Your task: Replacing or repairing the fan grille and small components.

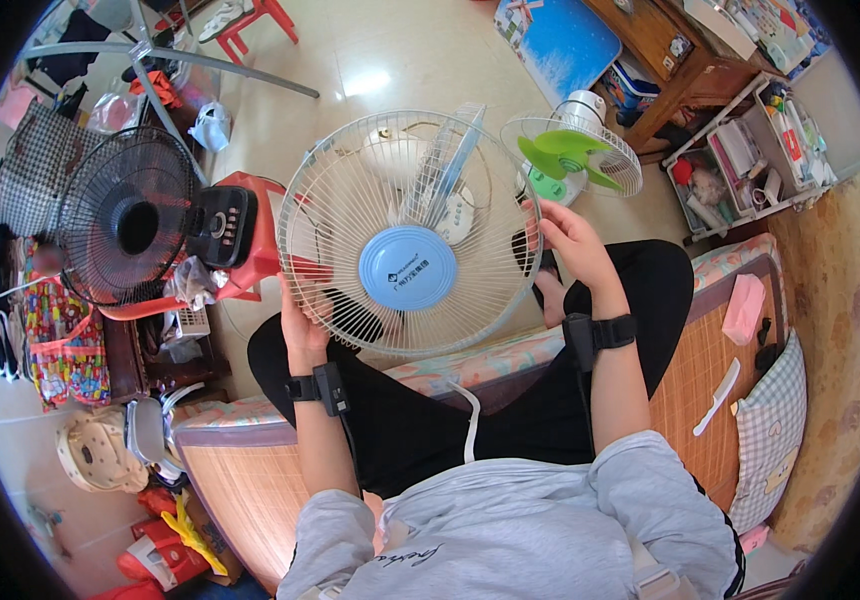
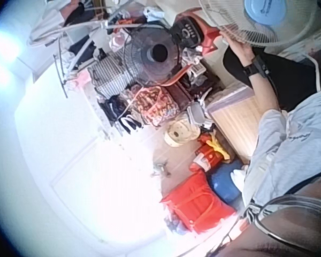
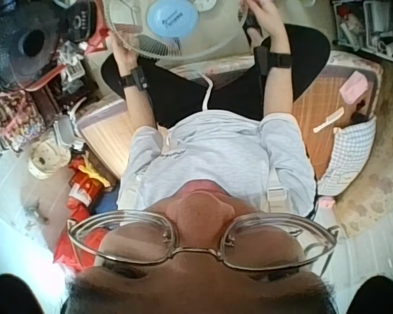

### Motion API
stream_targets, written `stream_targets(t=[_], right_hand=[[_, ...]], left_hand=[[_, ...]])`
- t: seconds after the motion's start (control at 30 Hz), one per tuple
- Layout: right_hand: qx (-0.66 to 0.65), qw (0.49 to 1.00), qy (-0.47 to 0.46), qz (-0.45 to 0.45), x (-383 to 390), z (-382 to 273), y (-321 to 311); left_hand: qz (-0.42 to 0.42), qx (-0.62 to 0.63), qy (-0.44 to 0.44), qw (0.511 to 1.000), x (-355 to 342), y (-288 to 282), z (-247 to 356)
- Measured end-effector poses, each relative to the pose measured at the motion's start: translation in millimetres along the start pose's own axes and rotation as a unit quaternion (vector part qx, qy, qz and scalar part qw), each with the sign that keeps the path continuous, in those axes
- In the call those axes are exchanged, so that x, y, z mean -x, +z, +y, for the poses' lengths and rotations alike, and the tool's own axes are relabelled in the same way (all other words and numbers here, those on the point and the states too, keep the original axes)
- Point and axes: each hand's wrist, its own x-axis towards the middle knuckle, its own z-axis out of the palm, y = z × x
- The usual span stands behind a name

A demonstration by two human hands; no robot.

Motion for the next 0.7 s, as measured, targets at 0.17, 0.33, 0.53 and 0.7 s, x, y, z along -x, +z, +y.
stream_targets(t=[0.17,0.33,0.53,0.7], right_hand=[[-0.061,0.998,-0.005,0.024,0.1,-3.6,5.7],[-0.236,0.971,-0.022,0.016,3.5,-5.5,6.0],[-0.309,0.951,-0.018,-0.023,3.8,-5.0,4.3],[-0.3,0.953,0.047,-0.019,2.8,-4.0,9.7]], left_hand=[[0.007,-0.011,0.009,1.0,1.3,6.3,-3.6],[-0.002,-0.008,0.015,1.0,3.7,6.8,-4.4],[0.001,0.032,0.008,0.999,5.5,4.5,-0.8],[-0.008,0.049,0.011,0.999,2.7,-6.1,1.3]])
